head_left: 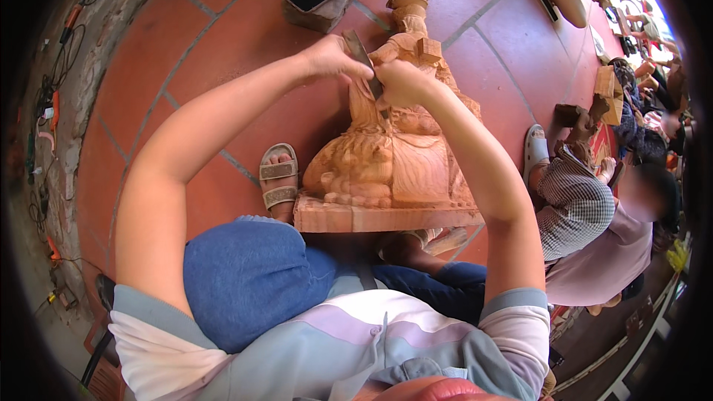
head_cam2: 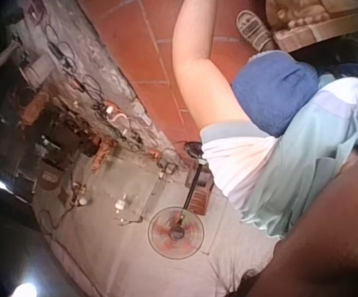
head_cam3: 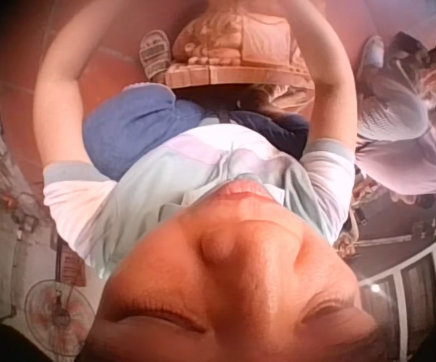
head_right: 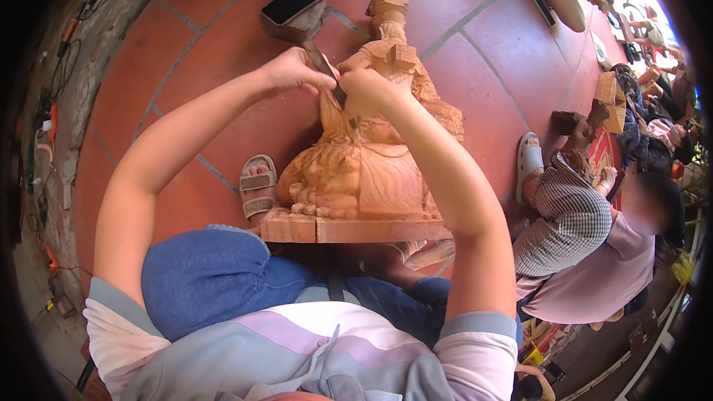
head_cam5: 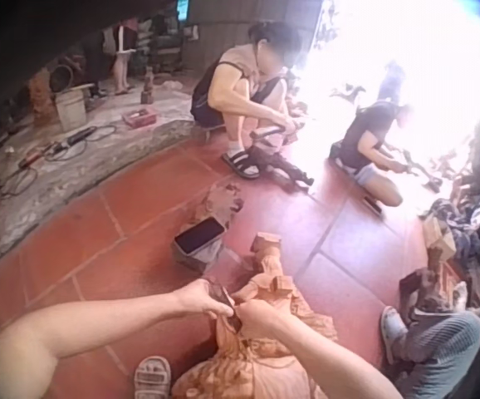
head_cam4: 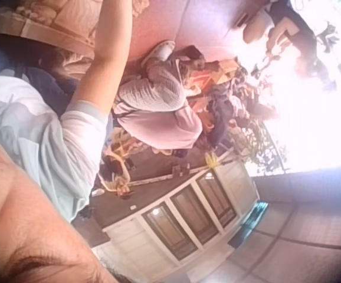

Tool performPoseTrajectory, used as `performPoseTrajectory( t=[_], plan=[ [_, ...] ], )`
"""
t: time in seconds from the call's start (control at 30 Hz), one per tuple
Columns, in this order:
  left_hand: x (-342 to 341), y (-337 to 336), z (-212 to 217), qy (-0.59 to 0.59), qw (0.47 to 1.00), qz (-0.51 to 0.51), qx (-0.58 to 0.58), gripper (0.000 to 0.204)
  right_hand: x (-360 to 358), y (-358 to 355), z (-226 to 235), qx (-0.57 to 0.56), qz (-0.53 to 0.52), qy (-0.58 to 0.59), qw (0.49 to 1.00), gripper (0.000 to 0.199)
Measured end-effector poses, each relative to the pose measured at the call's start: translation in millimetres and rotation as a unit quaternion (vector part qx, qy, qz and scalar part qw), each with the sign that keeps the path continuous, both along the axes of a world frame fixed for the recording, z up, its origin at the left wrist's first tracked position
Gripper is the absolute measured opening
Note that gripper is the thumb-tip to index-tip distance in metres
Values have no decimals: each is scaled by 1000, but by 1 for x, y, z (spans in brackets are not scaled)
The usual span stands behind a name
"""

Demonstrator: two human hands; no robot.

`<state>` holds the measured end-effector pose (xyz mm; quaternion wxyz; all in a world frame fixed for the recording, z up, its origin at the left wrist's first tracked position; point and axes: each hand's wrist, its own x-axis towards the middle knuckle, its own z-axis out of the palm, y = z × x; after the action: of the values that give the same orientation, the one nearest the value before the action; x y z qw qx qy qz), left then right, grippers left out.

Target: The person carves a wooden figure using a chisel and mallet while sitting on the floor. They repeatedly strike the chisel to shape the wood and occasionally pause to inspect the work.

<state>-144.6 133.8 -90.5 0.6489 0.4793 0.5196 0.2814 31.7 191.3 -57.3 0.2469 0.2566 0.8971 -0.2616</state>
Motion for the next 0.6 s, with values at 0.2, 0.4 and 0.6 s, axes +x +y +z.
performPoseTrajectory(
  t=[0.2,0.4,0.6],
  plan=[
    [-7,6,-4,16,998,-2,59,32,1,8,-12,16,25,91,995,34],
    [-10,9,-11,41,996,75,37,30,-12,18,-21,22,-1,10,1000,34],
    [-3,-7,-11,8,1000,7,17,29,5,-3,-13,15,18,53,998,31]
  ],
)
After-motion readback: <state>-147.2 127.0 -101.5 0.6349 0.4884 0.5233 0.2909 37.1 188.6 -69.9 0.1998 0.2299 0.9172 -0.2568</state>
